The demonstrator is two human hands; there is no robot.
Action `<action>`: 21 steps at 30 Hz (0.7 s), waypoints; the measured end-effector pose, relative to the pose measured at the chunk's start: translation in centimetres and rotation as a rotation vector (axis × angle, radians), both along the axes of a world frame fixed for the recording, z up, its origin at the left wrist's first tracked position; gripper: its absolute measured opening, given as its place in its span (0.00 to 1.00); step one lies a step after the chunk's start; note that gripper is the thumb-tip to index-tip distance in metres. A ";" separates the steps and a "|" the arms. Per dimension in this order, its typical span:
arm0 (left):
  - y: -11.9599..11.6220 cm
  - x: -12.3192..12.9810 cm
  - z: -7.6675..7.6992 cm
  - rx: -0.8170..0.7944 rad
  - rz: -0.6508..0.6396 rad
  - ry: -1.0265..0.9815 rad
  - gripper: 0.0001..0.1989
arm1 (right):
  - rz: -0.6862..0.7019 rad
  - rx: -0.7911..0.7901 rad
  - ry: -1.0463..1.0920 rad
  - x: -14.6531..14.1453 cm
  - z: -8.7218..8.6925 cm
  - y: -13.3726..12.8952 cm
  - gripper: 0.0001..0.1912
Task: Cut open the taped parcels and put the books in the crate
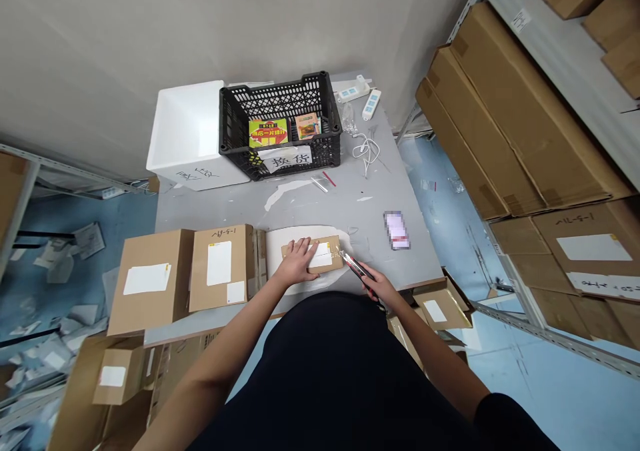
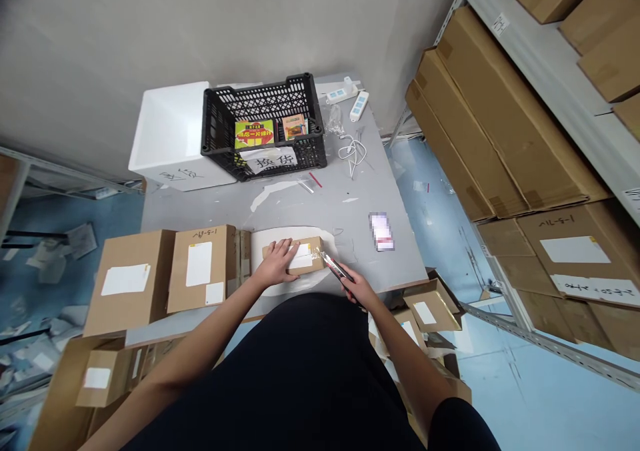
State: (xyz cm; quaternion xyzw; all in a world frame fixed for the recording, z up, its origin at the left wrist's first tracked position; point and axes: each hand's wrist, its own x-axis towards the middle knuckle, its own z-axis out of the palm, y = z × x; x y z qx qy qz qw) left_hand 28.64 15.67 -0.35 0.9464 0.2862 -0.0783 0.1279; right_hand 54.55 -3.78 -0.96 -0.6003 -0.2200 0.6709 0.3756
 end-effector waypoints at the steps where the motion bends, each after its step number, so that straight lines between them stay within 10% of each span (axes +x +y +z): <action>1: 0.0 0.0 0.0 -0.001 0.000 -0.004 0.54 | 0.022 0.004 -0.014 0.4 0.0 0.1 0.36; 11: 0.4 -0.3 -0.1 -0.022 -0.010 -0.039 0.53 | -0.180 0.073 -0.025 0.8 -0.8 1.3 0.37; 21: 0.4 -0.4 0.0 -0.019 -0.012 -0.036 0.53 | -0.074 0.084 0.008 0.4 -0.6 2.6 0.39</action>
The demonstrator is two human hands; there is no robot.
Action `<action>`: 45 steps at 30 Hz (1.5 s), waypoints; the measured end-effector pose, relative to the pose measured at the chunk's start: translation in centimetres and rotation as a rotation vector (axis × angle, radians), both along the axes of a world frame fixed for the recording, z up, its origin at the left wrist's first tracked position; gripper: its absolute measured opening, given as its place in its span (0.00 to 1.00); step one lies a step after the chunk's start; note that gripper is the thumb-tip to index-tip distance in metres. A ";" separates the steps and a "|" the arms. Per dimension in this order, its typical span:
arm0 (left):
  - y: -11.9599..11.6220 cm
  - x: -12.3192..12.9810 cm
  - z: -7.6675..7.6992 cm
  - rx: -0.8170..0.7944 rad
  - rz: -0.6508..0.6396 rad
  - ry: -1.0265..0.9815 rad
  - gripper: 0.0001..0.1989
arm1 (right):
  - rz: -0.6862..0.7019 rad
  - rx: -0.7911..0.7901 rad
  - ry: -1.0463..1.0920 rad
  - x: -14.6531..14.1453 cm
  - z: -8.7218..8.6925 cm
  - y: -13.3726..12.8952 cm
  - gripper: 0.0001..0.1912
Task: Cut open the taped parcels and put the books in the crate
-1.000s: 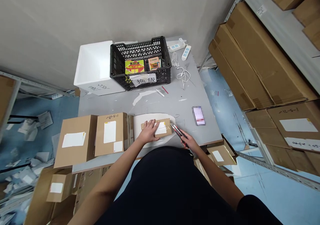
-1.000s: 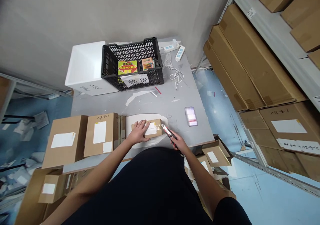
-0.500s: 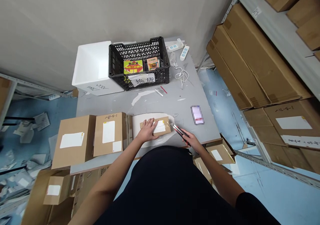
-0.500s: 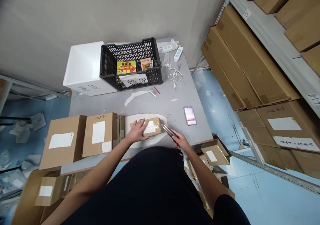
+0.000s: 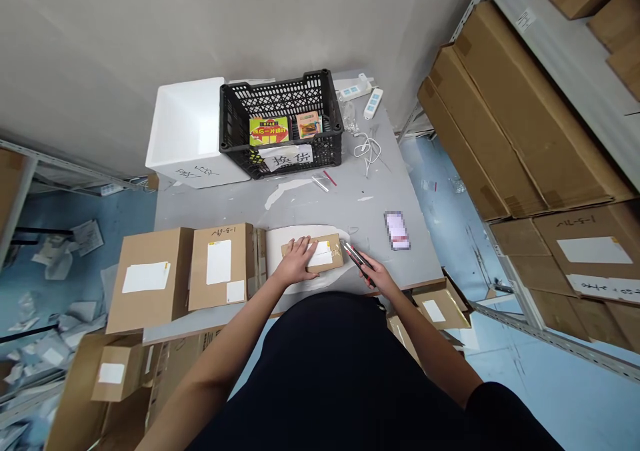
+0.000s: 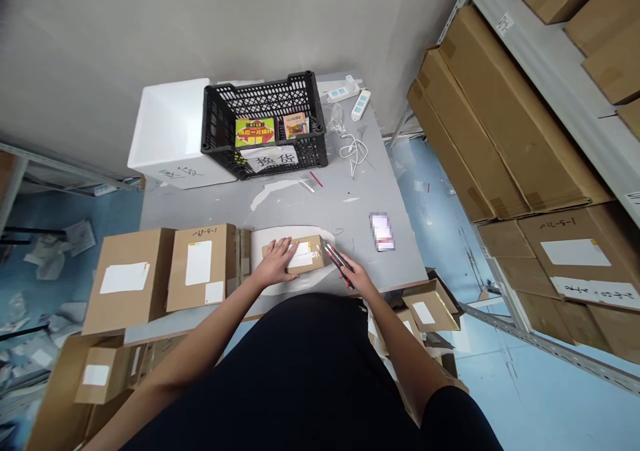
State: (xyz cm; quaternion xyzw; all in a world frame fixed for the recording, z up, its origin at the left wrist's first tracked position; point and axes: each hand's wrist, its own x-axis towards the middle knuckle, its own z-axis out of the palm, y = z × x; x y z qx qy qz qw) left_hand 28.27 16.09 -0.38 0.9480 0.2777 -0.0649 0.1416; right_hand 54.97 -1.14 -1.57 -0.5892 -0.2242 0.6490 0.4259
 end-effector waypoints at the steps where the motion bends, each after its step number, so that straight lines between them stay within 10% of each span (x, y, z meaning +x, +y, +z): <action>1: 0.0 0.0 0.0 -0.002 0.003 0.000 0.53 | 0.007 -0.013 -0.001 0.1 0.2 -0.1 0.39; 45: -0.2 0.1 0.2 -0.020 0.017 -0.001 0.52 | 0.136 -0.136 -0.027 0.0 2.2 -3.8 0.36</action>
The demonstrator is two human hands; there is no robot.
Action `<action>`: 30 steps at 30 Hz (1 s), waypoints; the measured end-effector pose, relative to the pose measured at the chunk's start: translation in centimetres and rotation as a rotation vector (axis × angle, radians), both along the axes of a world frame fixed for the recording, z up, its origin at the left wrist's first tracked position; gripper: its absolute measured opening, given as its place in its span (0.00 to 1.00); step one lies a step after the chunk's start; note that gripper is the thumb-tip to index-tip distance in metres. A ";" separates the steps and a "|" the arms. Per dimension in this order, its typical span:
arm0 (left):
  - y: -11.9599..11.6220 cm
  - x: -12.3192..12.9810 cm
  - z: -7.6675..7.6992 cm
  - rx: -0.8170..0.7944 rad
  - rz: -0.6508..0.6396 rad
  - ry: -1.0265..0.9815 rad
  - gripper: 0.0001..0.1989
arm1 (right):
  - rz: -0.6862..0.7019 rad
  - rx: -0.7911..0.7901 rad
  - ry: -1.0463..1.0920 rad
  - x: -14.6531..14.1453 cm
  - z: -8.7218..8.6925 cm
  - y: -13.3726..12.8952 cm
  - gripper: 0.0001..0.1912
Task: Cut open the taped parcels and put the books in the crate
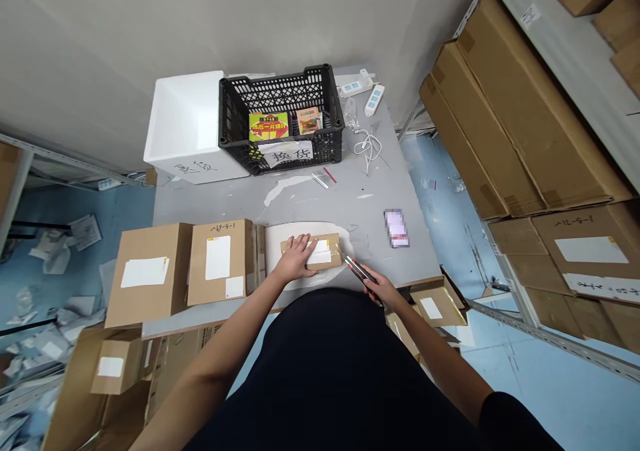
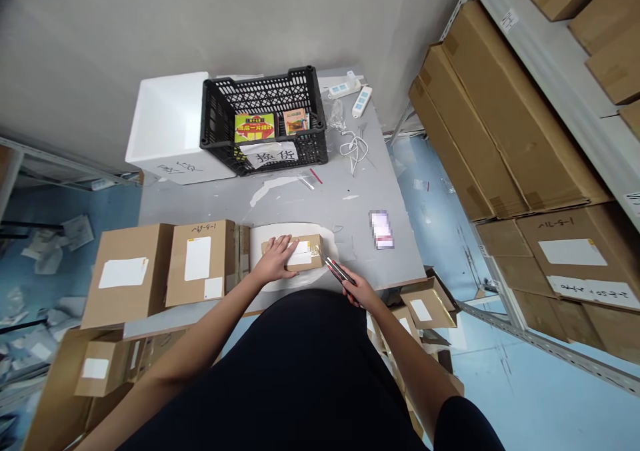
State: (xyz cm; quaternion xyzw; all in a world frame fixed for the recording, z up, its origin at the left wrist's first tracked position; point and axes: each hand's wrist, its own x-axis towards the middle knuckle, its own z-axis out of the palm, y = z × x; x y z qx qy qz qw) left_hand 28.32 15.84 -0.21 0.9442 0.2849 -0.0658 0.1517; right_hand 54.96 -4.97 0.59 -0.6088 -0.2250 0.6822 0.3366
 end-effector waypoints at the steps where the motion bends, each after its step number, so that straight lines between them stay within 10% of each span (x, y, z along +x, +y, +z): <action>1: 0.0 0.0 0.0 0.000 -0.006 -0.004 0.52 | -0.001 -0.008 -0.008 0.0 0.0 -0.1 0.36; 30: 0.4 -0.5 -0.3 -0.034 -0.036 -0.038 0.52 | -0.167 0.042 -0.056 -2.1 -1.8 2.5 0.35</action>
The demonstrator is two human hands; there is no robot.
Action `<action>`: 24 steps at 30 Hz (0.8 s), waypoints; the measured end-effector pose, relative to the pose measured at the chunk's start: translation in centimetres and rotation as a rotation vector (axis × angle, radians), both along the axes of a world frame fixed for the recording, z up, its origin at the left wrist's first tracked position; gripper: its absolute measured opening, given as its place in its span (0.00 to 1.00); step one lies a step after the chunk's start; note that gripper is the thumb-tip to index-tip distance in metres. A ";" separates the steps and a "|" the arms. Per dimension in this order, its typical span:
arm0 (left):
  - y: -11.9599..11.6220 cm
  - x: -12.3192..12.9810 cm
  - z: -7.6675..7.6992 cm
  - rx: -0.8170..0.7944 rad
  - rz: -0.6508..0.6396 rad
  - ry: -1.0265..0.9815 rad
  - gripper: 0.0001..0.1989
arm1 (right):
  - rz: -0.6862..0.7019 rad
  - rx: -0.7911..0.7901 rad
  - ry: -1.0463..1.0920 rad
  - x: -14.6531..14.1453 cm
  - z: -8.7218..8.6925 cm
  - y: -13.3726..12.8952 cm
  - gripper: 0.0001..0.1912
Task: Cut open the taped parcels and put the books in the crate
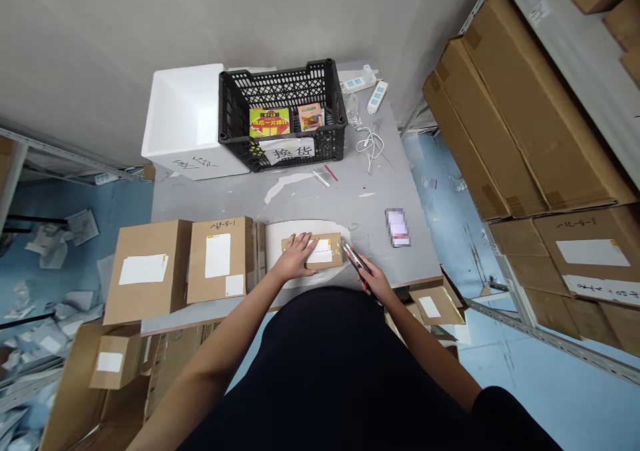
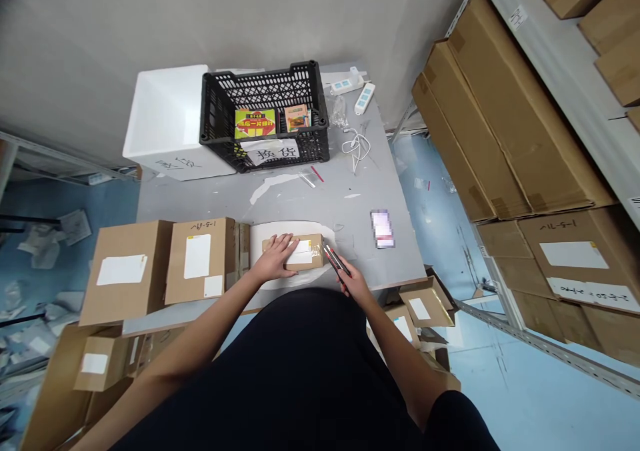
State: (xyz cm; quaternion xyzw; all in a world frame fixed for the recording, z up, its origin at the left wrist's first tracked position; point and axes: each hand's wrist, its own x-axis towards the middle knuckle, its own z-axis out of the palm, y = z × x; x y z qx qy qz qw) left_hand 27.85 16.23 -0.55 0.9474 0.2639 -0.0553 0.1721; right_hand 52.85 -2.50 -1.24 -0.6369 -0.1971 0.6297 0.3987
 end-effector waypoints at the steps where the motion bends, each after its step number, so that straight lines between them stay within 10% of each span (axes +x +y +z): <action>1: 0.0 0.0 0.0 -0.002 0.000 -0.006 0.52 | 0.006 -0.006 0.003 0.1 0.2 0.0 0.35; 24: -0.2 -0.1 -0.2 -0.062 0.010 -0.071 0.52 | 0.213 -0.069 -0.072 1.3 3.0 -2.1 0.34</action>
